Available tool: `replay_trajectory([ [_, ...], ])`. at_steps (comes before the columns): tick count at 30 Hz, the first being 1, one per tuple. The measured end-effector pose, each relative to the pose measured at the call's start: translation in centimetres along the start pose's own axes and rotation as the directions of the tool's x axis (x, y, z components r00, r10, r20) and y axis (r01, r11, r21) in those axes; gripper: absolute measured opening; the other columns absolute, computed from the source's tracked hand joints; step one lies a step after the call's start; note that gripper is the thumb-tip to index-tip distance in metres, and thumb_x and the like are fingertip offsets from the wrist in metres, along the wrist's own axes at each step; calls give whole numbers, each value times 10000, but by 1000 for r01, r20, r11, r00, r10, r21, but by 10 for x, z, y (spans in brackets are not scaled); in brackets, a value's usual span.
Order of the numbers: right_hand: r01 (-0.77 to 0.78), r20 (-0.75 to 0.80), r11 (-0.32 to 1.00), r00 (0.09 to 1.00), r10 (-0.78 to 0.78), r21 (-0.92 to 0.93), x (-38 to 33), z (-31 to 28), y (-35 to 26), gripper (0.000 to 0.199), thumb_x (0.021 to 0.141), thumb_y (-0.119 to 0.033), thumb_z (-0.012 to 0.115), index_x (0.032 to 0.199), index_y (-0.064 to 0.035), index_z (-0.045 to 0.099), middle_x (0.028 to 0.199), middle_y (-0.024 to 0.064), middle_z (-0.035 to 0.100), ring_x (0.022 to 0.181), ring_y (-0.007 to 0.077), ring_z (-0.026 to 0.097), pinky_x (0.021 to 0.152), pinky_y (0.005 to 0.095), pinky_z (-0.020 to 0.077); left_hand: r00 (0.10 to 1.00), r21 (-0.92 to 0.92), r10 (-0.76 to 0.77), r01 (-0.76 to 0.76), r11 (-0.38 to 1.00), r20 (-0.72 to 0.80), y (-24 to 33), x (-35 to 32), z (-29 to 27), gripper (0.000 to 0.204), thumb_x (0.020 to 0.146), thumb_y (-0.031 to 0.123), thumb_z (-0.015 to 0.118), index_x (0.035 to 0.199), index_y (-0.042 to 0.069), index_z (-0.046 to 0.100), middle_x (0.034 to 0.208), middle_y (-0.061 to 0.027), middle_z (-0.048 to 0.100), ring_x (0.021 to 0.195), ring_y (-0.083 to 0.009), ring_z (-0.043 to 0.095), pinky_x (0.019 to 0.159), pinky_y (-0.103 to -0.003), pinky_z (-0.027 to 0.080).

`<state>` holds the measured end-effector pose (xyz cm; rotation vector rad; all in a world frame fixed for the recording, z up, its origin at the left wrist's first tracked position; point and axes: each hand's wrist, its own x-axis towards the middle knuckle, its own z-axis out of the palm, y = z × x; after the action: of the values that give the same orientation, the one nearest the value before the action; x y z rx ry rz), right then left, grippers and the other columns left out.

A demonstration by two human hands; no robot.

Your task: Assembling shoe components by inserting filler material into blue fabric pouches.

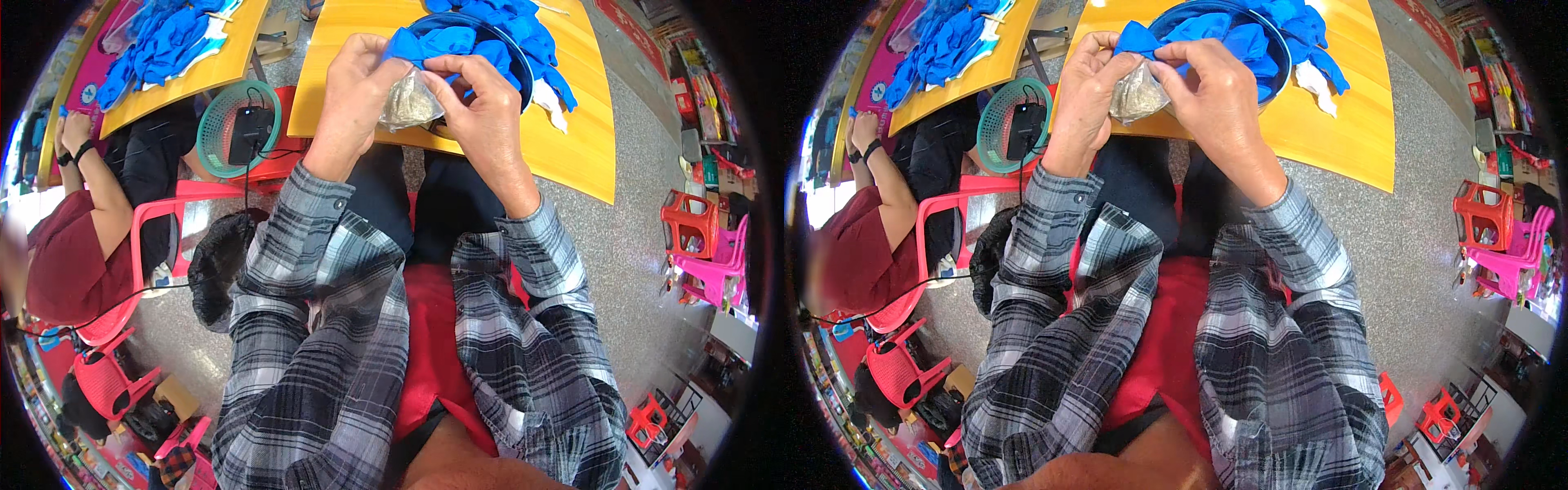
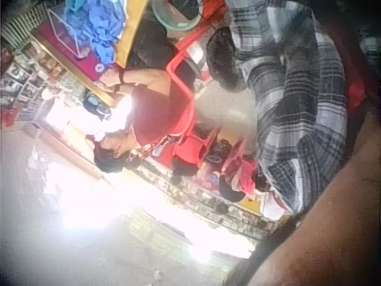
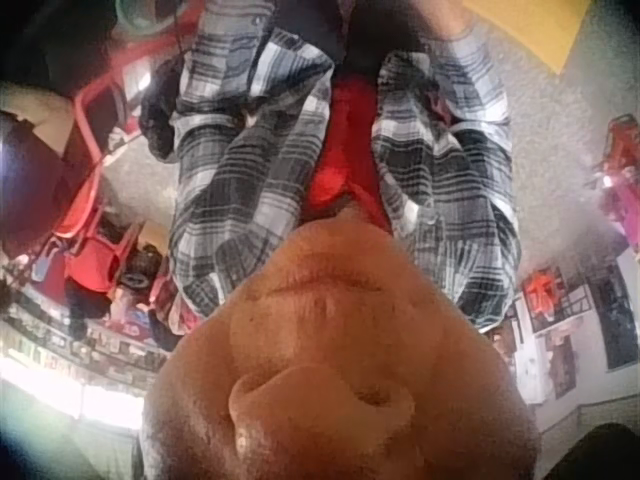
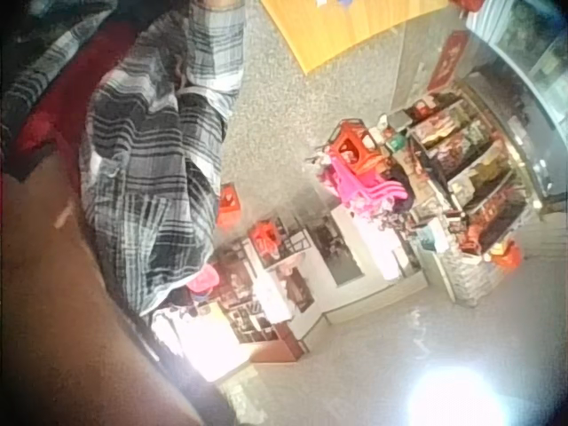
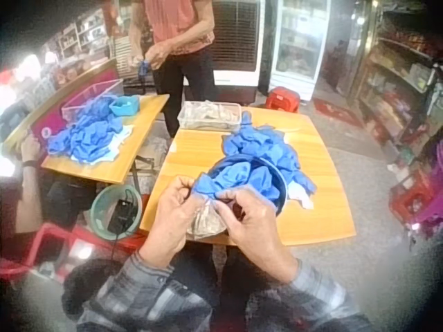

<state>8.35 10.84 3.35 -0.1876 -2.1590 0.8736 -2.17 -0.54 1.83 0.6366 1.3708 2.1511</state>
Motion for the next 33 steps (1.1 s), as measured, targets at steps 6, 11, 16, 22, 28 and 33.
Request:
replay_trajectory([
  [6,-14,83,1000,996,14,-9,2,-3,6,118,841,-120,684,885,-17,646,757,104,620,641,228,603,606,319,481,997,-26,-44,46,999,63,-1,0,-2,228,873,42,628,1059,5,502,943,-78,625,833,-129,630,748,-258,524],
  [11,-144,273,973,958,92,181,6,-10,0,155,888,-145,641,923,-2,593,786,113,609,692,193,586,646,303,469,999,243,42,-42,969,4,-3,3,-4,181,840,36,616,980,-22,517,908,-117,633,815,-138,615,692,-271,493],
  [16,-151,303,966,949,83,209,4,-8,4,175,912,-156,618,958,5,567,831,92,609,746,144,578,668,282,468,986,551,163,-115,827,-39,-4,7,-1,209,835,70,636,982,-27,523,898,-118,624,842,-147,613,709,-296,490],
  [22,-295,231,917,944,237,268,-1,-6,12,145,930,-146,598,946,-5,571,842,59,613,770,113,567,692,271,472,973,26,-170,168,985,157,13,1,-2,298,836,47,652,1090,2,504,951,-70,605,860,-146,624,757,-255,516],
  [28,-147,297,958,952,70,246,-2,-8,7,137,911,-131,609,939,-4,566,826,96,599,745,171,578,687,297,471,968,-27,-218,223,974,124,3,9,-11,284,821,6,634,1072,1,501,915,-74,608,806,-145,632,726,-263,531],
  [33,-278,299,923,934,195,265,-9,1,13,232,869,-180,673,970,-2,563,834,113,602,739,190,588,682,304,479,991,-94,-132,131,987,-2,-12,7,-5,210,830,-1,613,1012,8,509,857,-74,604,717,-149,627,642,-255,529],
])
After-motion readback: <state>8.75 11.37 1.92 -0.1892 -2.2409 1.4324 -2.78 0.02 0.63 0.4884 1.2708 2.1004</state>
